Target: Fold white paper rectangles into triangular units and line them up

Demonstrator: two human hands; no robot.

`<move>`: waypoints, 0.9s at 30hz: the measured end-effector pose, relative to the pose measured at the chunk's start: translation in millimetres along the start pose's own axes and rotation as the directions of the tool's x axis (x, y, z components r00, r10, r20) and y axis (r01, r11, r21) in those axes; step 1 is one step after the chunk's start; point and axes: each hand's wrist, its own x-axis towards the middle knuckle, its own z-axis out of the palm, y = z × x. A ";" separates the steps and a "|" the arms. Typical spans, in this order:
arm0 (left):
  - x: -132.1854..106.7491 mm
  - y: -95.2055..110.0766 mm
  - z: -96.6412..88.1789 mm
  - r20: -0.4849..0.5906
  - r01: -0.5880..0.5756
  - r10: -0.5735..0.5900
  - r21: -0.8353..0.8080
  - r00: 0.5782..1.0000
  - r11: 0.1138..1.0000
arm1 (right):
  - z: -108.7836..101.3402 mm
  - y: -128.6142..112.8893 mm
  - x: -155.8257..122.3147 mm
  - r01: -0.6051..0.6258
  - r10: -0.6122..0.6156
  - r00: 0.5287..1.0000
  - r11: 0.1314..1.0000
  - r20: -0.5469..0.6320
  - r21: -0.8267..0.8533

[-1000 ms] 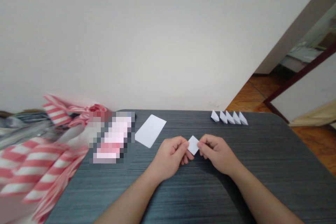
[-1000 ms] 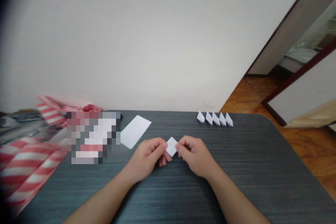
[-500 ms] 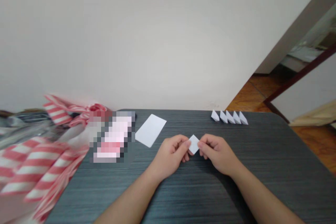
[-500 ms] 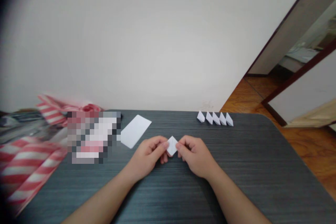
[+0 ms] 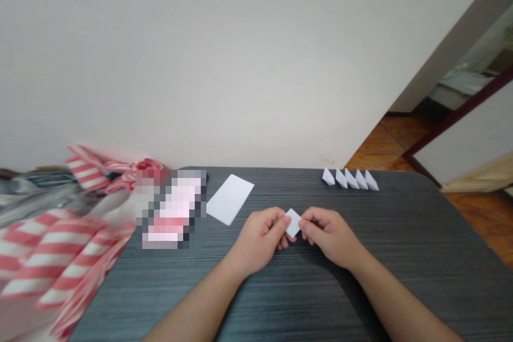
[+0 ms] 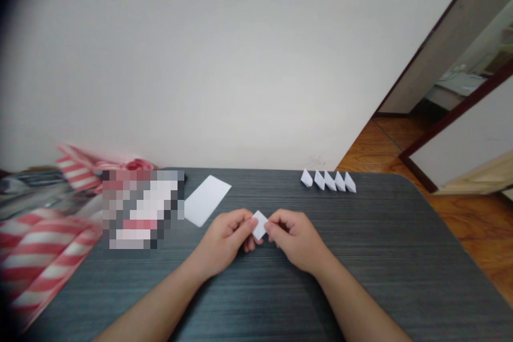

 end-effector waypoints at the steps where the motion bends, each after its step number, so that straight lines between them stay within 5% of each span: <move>1: 0.3 -1.6 -0.1 -0.003 -0.004 0.005 0.007 1.000 1.000 | 0.0 0.3 0.0 0.001 -0.001 1.000 1.000 -0.016 -0.001; 7: 2.2 -13.8 -1.6 -0.024 -0.036 0.036 -0.012 0.999 0.999 | -1.3 1.8 -0.4 0.025 -0.025 0.992 1.000 -0.123 -0.006; 17: 2.8 -16.1 -0.1 -0.004 -0.019 0.018 -0.077 1.000 0.997 | -0.2 11.0 -0.8 0.139 -0.118 0.985 0.975 -0.126 0.173; 22: 1.7 -9.9 -1.5 0.040 -0.031 0.032 -0.027 0.999 0.999 | -1.6 8.6 0.6 0.329 -0.326 0.944 0.942 -0.057 0.061; 27: 0.2 -4.6 -3.4 0.090 -0.031 0.028 0.036 0.996 0.999 | -2.0 2.7 1.5 0.321 -0.315 0.947 0.941 -0.060 0.112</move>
